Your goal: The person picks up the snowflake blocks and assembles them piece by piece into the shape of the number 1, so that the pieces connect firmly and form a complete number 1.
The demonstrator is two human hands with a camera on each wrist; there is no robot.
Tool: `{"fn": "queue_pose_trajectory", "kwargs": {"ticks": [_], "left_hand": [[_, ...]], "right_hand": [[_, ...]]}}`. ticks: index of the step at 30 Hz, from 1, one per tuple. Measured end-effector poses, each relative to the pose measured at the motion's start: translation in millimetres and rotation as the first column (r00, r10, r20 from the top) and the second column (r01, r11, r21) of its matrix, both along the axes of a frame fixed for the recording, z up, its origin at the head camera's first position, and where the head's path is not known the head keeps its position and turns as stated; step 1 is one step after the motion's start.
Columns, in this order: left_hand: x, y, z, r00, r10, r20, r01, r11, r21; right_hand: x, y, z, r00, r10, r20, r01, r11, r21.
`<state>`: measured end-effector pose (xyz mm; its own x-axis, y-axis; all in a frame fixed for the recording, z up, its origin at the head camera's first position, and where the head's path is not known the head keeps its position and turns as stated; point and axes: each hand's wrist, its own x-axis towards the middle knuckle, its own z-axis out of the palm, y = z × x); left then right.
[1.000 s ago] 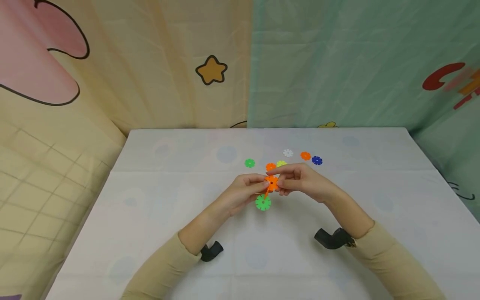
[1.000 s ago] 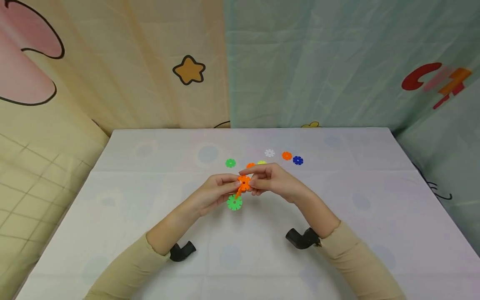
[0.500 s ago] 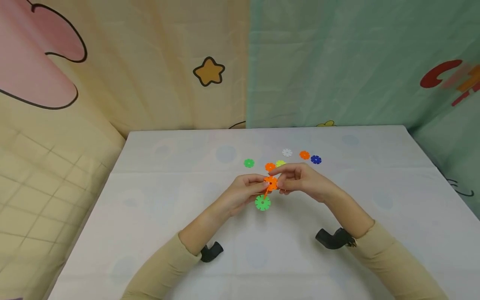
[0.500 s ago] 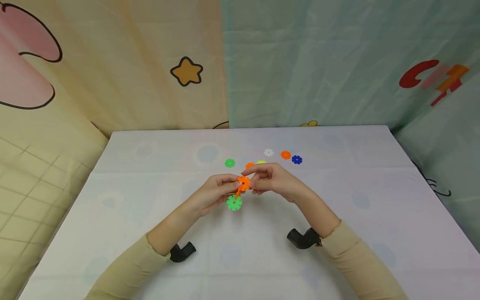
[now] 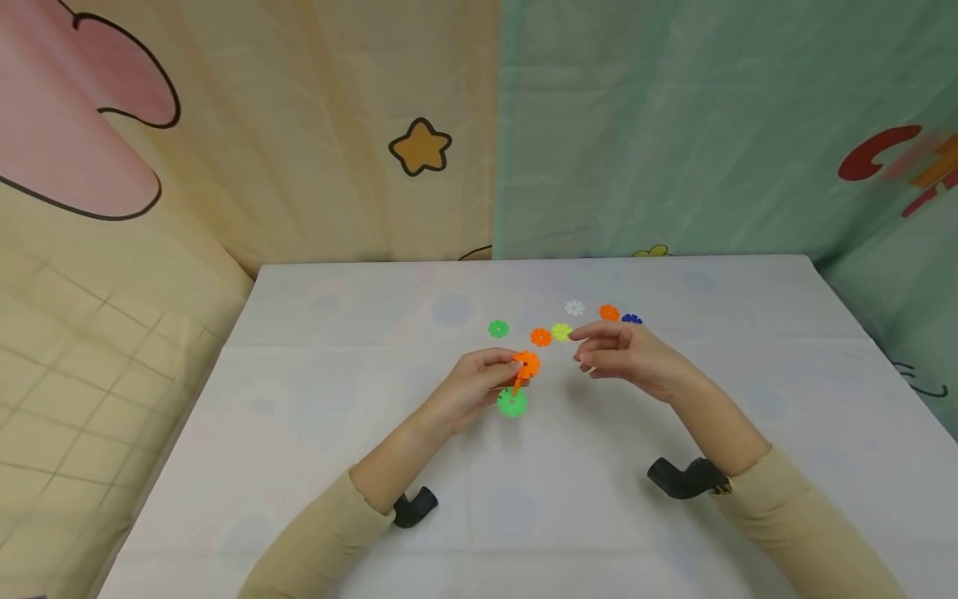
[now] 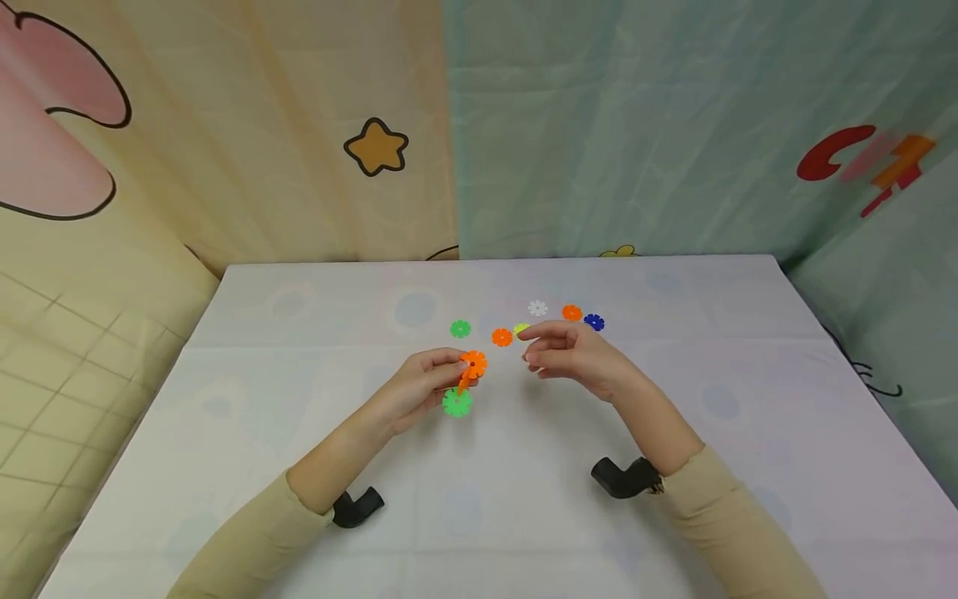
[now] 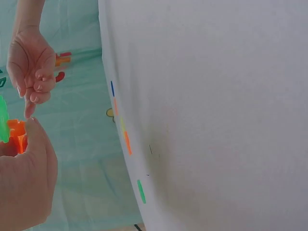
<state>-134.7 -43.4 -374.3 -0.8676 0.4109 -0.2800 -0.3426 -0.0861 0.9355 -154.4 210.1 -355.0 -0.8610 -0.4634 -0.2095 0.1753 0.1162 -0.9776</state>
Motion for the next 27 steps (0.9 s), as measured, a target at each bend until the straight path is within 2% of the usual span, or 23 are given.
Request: {"fn": "queue_pose_trajectory", "kwargs": {"ticks": [7,14,20,27], "left_hand": [[-1.4,-7.3,-1.1,1.000,-0.001,-0.001,0.001,1.000,-0.031],[-3.3,-12.7,-3.1,0.999,-0.016,-0.027,0.016,1.000,-0.009],[-3.1,-14.8,-2.0,0.998,-0.037,-0.048,0.038,0.999,0.009],[-4.8,-11.9,-2.4,0.999,-0.031,-0.012,0.030,0.999,-0.013]], "right_hand": [[-3.2,27.9,-1.1,0.994,-0.097,0.059,0.098,0.995,-0.011],[-9.2,53.0,-1.5,0.975,-0.178,0.129,0.185,0.982,-0.044],[-19.0,72.4,-2.2,0.962,-0.236,0.135,0.232,0.972,0.046],[-31.6,87.3,-13.8,0.950,-0.291,0.115,0.273,0.951,0.145]]}}
